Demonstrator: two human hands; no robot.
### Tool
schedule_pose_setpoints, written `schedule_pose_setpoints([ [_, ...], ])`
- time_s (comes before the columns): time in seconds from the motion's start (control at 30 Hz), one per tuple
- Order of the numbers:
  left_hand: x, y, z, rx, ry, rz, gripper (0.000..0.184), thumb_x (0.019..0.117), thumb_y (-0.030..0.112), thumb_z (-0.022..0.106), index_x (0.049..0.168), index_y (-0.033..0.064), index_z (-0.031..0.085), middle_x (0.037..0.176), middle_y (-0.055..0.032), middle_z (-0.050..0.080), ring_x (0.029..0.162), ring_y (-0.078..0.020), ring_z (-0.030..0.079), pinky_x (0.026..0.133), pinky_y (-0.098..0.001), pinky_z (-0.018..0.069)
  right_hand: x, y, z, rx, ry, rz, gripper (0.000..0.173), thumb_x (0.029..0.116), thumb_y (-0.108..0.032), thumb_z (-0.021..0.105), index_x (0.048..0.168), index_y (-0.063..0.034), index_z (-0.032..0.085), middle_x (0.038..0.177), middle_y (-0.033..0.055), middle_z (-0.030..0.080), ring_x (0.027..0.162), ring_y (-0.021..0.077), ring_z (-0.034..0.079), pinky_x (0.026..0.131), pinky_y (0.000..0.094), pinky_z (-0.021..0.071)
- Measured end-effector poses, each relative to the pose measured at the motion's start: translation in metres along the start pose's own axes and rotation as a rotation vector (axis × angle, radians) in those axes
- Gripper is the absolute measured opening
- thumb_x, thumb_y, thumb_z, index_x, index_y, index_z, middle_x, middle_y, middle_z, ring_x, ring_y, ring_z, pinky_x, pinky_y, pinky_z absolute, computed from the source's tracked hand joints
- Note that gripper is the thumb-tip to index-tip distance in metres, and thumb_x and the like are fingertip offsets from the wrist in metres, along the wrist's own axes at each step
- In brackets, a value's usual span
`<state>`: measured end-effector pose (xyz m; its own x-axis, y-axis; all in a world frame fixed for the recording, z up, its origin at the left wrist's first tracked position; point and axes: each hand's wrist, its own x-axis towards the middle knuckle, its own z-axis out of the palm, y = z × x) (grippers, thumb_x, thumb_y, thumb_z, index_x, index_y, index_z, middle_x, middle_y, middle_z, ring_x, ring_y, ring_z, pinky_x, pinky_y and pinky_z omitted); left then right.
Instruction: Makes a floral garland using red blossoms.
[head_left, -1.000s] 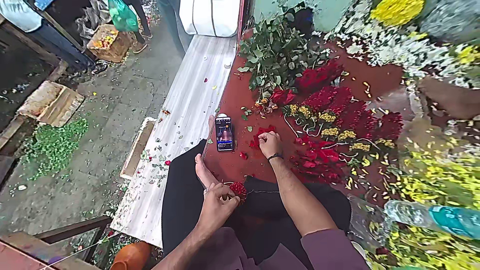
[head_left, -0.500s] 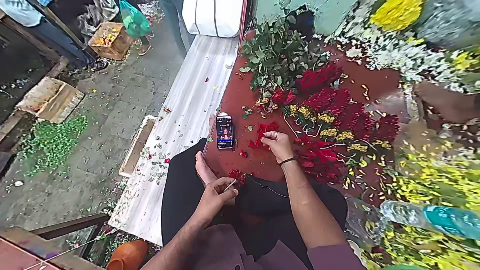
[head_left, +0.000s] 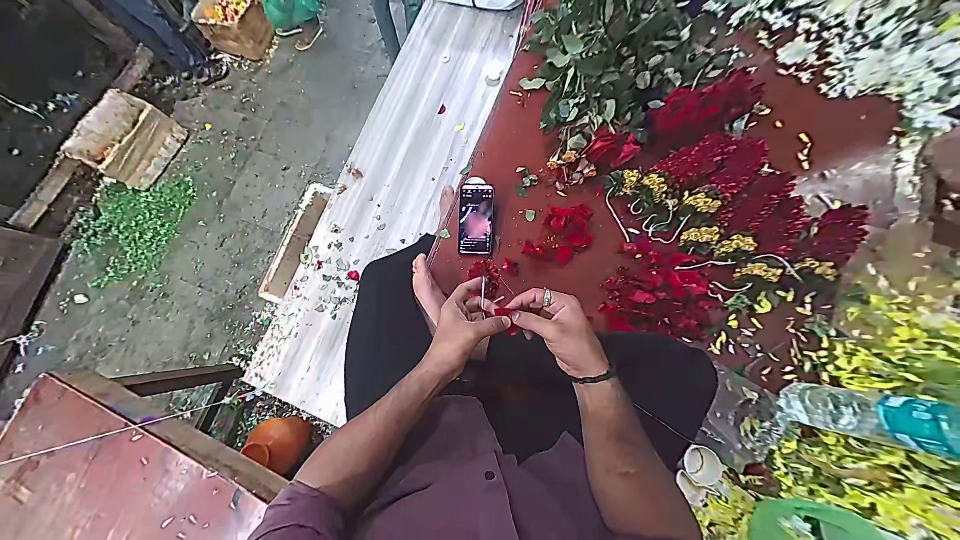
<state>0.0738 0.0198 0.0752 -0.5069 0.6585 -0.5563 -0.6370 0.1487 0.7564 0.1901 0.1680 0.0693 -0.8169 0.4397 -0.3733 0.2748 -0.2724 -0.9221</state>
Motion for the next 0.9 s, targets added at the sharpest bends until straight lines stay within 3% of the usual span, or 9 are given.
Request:
schedule_pose_setpoints([
  [0.13, 0.001, -0.001, -0.002, -0.002, 0.029, -0.005, 0.070, 0.0831, -0.002, 0.079, 0.145, 0.0018, 0.046, 0.087, -0.0085, 0.066, 0.061, -0.0090, 0.054, 0.053, -0.0224, 0.0424, 0.001, 0.009, 0.000, 0.073, 0.004, 0.018, 0.012, 0.0886, -0.002, 0.071, 0.101, -0.0002, 0.074, 0.084, 0.0113, 0.072, 0.064, 0.0158, 0.065, 0.057, 0.0284, 0.0556],
  [0.3, 0.002, -0.001, -0.006, -0.001, 0.036, 0.011, 0.069, 0.0846, -0.005, 0.075, 0.147, 0.0019, 0.045, 0.087, -0.0090, 0.066, 0.059, -0.0091, 0.051, 0.051, -0.0224, 0.0401, 0.004, 0.017, 0.004, 0.214, 0.020, 0.013, 0.015, 0.0903, 0.005, 0.061, 0.093, 0.0014, 0.075, 0.086, 0.0125, 0.073, 0.065, 0.0158, 0.065, 0.060, 0.0299, 0.0576],
  [0.4, 0.003, -0.001, -0.010, 0.006, 0.044, 0.012, 0.065, 0.0856, -0.004, 0.073, 0.145, 0.0018, 0.047, 0.090, -0.0103, 0.068, 0.059, -0.0093, 0.052, 0.051, -0.0223, 0.0395, 0.005, 0.020, 0.002, 0.198, 0.002, -0.010, 0.020, 0.0918, 0.004, 0.056, 0.095, 0.0020, 0.076, 0.090, 0.0136, 0.074, 0.069, 0.0161, 0.066, 0.063, 0.0305, 0.0576],
  [0.47, 0.003, -0.003, -0.012, -0.015, 0.039, 0.009, 0.057, 0.0899, 0.000, 0.067, 0.144, 0.0025, 0.049, 0.085, -0.0079, 0.065, 0.056, -0.0075, 0.046, 0.050, -0.0223, 0.0373, 0.005, 0.021, 0.000, 0.172, -0.034, -0.052, 0.020, 0.0916, 0.003, 0.058, 0.097, 0.0019, 0.077, 0.094, 0.0137, 0.074, 0.072, 0.0172, 0.066, 0.066, 0.0317, 0.0582],
  [0.57, 0.004, -0.002, -0.013, -0.025, 0.035, -0.007, 0.045, 0.0995, 0.011, 0.062, 0.143, 0.0041, 0.052, 0.077, -0.0031, 0.059, 0.051, -0.0046, 0.040, 0.048, -0.0207, 0.0356, 0.005, 0.018, -0.003, 0.041, -0.085, -0.132, 0.022, 0.0846, 0.001, 0.063, 0.101, -0.0017, 0.077, 0.102, 0.0108, 0.073, 0.079, 0.0183, 0.068, 0.070, 0.0340, 0.0602],
  [0.63, 0.004, 0.000, -0.012, 0.007, 0.045, -0.022, 0.048, 0.0965, 0.006, 0.067, 0.142, 0.0041, 0.052, 0.084, -0.0081, 0.068, 0.054, -0.0058, 0.045, 0.049, -0.0211, 0.0356, 0.004, 0.014, -0.004, -0.036, -0.111, -0.168, 0.026, 0.0813, 0.002, 0.067, 0.104, -0.0037, 0.077, 0.108, 0.0086, 0.073, 0.088, 0.0188, 0.071, 0.076, 0.0354, 0.0629],
  [0.73, 0.005, 0.001, -0.013, 0.072, 0.041, -0.006, 0.056, 0.0901, 0.000, 0.071, 0.143, 0.0031, 0.051, 0.089, -0.0096, 0.069, 0.060, -0.0087, 0.052, 0.051, -0.0221, 0.0391, 0.004, 0.013, -0.001, -0.099, -0.082, -0.222, 0.021, 0.0817, -0.001, 0.072, 0.102, -0.0044, 0.078, 0.106, 0.0069, 0.074, 0.093, 0.0191, 0.072, 0.080, 0.0360, 0.0643],
  [0.9, 0.005, 0.003, -0.013, 0.126, 0.036, 0.061, 0.064, 0.0853, -0.001, 0.075, 0.144, 0.0001, 0.049, 0.091, -0.0109, 0.070, 0.072, -0.0146, 0.064, 0.063, -0.0282, 0.0534, 0.003, 0.019, 0.008, -0.088, 0.016, -0.257, 0.010, 0.0886, -0.009, 0.076, 0.097, -0.0048, 0.077, 0.102, 0.0061, 0.074, 0.086, 0.0161, 0.070, 0.076, 0.0317, 0.0620],
])
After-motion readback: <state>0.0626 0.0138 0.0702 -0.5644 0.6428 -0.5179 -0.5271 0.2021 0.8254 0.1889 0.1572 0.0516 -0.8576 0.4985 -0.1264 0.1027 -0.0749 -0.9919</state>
